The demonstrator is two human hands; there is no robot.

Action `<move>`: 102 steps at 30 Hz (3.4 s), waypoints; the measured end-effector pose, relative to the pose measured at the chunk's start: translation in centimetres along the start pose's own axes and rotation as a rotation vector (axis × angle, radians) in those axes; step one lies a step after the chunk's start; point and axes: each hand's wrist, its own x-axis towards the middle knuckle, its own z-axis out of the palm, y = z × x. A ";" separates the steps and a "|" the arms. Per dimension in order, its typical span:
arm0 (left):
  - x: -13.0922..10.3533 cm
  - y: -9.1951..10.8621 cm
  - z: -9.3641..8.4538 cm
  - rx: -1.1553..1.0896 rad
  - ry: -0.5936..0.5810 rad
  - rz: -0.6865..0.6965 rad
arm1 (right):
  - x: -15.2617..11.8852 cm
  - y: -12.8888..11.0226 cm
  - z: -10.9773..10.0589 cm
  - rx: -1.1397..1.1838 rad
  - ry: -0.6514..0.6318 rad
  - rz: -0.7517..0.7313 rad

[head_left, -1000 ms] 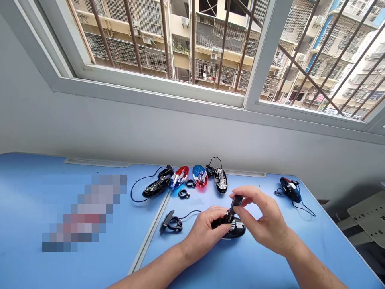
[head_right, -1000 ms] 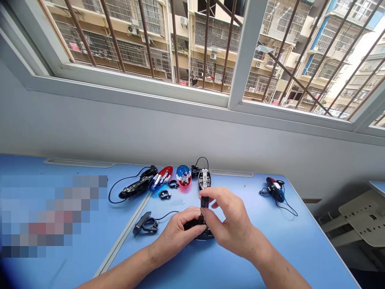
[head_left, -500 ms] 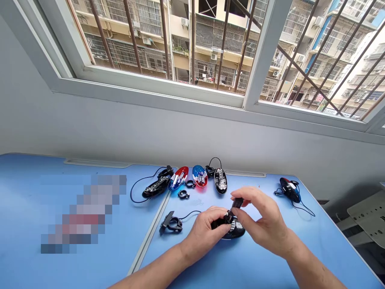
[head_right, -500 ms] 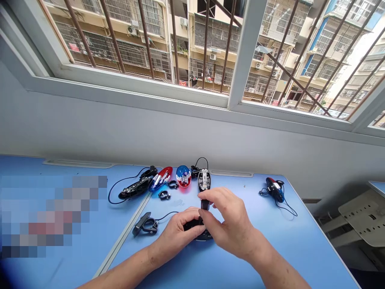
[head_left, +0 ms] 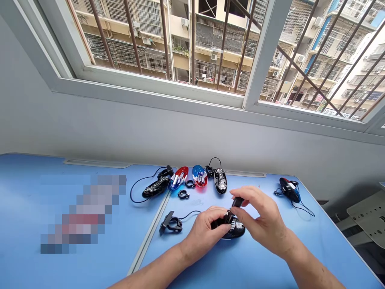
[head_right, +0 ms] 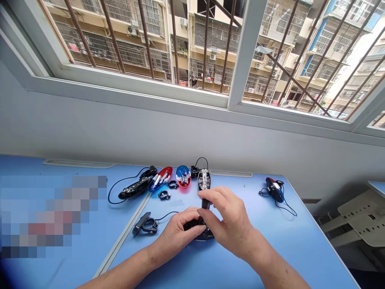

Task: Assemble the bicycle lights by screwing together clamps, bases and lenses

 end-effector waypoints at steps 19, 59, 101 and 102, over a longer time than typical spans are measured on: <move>0.0 0.3 -0.1 0.000 -0.007 -0.018 | -0.1 -0.2 -0.2 0.001 -0.057 -0.020; 0.1 0.4 -0.1 -0.008 -0.025 -0.010 | -0.4 -0.7 -0.2 -0.040 -0.088 0.065; 0.0 0.2 0.0 0.023 -0.006 -0.006 | -0.4 -0.3 0.2 -0.093 -0.071 0.047; 0.1 0.1 0.0 0.020 -0.009 -0.004 | -0.4 -0.2 0.2 -0.075 -0.069 0.047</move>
